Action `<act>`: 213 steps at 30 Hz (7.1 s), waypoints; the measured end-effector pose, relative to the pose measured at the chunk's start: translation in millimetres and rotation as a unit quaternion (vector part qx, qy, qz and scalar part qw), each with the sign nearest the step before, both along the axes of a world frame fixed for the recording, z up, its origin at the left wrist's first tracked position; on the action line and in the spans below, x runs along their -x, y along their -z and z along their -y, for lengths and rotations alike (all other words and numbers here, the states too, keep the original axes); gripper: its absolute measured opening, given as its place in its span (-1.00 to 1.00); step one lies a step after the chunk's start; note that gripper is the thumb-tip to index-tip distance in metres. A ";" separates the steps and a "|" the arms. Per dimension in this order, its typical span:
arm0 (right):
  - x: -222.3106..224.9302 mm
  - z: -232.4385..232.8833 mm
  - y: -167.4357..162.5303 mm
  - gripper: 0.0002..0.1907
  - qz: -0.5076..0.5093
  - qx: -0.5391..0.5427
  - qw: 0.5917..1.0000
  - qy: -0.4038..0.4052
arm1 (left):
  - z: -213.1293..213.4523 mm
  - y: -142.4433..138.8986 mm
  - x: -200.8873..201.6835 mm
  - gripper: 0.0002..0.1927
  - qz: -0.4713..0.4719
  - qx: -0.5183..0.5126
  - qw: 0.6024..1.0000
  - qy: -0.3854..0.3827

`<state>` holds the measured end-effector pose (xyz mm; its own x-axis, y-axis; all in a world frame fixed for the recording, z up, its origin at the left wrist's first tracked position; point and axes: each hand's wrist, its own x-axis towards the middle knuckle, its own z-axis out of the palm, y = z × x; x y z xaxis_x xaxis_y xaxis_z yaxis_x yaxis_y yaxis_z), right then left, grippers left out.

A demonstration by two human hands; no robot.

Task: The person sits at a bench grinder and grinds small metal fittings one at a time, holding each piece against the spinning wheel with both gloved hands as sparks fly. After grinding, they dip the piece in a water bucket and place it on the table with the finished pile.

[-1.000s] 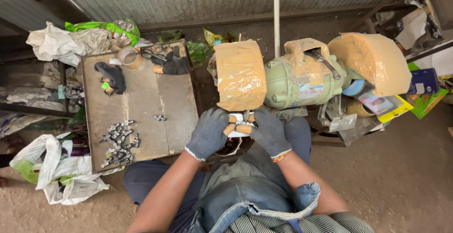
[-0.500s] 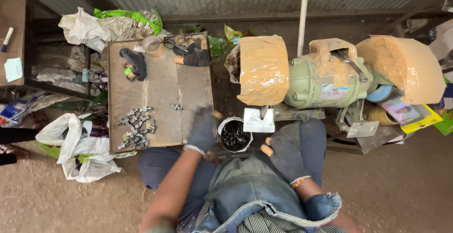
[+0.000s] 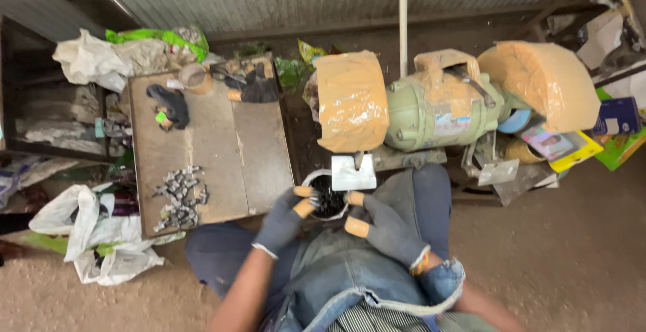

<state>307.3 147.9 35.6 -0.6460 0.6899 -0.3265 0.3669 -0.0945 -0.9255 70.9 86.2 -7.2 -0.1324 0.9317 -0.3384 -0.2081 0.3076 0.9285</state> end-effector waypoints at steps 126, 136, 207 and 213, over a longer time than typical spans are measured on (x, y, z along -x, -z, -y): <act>32.3 0.5 -20.0 -0.56 -0.123 0.161 0.979 0.036 | 34.2 -9.3 -34.5 -0.51 0.197 -0.108 0.974 -0.023; 2.4 -40.3 3.6 -0.66 0.164 -0.399 0.896 0.108 | -48.2 -35.4 -39.8 -0.54 -0.407 -0.260 0.875 -0.026; 3.1 -63.8 22.8 -0.68 0.151 -0.392 0.903 0.090 | -90.2 -27.6 -26.2 -0.75 -0.414 -0.270 0.862 0.111; 5.2 -80.8 28.5 -0.61 0.148 -0.378 0.912 0.053 | -92.2 -6.0 -17.7 -0.78 -0.473 -0.239 0.830 0.176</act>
<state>302.2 228.6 7.1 -0.5232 0.8439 0.1182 0.6376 0.4797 -0.6028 88.6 178.4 -1.2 0.1811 0.9665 0.1816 0.7070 -0.2564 0.6591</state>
